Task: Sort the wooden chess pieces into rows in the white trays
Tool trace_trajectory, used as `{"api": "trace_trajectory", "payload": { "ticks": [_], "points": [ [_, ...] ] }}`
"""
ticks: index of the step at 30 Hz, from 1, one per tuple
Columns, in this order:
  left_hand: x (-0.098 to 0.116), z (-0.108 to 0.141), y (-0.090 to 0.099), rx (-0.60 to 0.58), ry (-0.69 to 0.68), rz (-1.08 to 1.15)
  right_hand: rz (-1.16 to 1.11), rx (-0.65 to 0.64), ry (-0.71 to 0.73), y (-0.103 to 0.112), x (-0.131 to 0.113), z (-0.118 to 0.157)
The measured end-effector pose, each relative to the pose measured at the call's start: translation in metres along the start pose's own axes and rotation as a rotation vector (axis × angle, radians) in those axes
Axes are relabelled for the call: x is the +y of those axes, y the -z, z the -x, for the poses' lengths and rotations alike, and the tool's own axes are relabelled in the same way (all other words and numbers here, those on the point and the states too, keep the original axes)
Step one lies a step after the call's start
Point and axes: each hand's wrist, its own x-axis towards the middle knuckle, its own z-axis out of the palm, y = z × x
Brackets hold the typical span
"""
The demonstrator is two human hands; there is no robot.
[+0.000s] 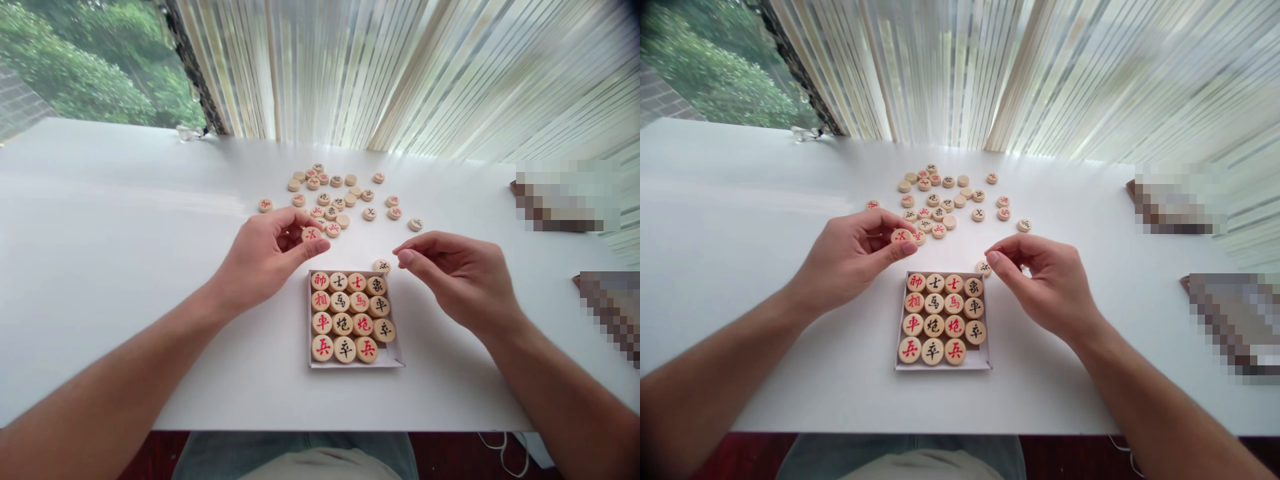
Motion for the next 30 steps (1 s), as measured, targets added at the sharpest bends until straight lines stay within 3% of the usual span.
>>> {"api": "trace_trajectory", "payload": {
  "ticks": [6, 14, 19, 30],
  "points": [
    [0.011, 0.003, -0.003, 0.017, 0.082, 0.239, -0.100, -0.155, -0.034, -0.006, -0.017, -0.003],
    [0.010, 0.007, -0.005, 0.011, 0.211, 0.517, -0.111, -0.247, 0.131, -0.026, -0.050, -0.035],
    [0.015, 0.013, -0.011, 0.094, 0.181, 0.462, -0.186, -0.304, 0.161, -0.039, -0.047, -0.039],
    [0.008, 0.018, -0.009, 0.072, 0.079, 0.407, -0.211, -0.335, 0.172, -0.025, -0.040, -0.037]
  ]
}}
